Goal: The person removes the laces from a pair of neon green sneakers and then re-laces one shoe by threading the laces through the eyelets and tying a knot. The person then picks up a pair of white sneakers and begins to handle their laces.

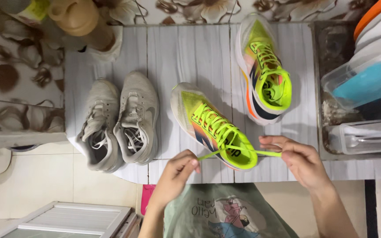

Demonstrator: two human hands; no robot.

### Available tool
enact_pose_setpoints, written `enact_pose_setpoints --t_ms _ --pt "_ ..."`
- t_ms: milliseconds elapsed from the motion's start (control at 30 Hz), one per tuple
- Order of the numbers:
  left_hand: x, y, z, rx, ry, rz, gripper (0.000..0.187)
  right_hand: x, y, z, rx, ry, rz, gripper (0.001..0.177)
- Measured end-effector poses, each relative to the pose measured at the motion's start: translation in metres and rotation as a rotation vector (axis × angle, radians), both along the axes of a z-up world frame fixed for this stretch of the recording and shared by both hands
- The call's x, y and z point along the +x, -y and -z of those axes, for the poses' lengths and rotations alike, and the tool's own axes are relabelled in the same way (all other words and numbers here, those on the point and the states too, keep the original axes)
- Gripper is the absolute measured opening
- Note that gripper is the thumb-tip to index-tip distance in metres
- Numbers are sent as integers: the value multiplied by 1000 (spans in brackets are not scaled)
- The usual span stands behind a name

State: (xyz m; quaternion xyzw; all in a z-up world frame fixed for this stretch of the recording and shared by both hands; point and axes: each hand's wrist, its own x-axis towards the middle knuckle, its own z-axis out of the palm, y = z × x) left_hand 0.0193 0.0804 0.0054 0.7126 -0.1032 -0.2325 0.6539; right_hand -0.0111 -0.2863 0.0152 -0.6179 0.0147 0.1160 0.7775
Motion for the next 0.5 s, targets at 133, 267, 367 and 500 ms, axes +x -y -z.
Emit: enact_pose_setpoints --t_ms 133,267,367,500 --pt "3 -10 -4 -74 -102 -100 34 3 4 21 460 -3 25 26" --pt "-1 -13 -9 -199 -20 -136 35 6 5 22 674 -3 39 29" --pt "2 0 -5 -395 -98 -126 31 13 1 14 418 -86 146 23" --pt "10 63 14 -753 -229 -175 33 26 -32 15 226 -129 217 22"
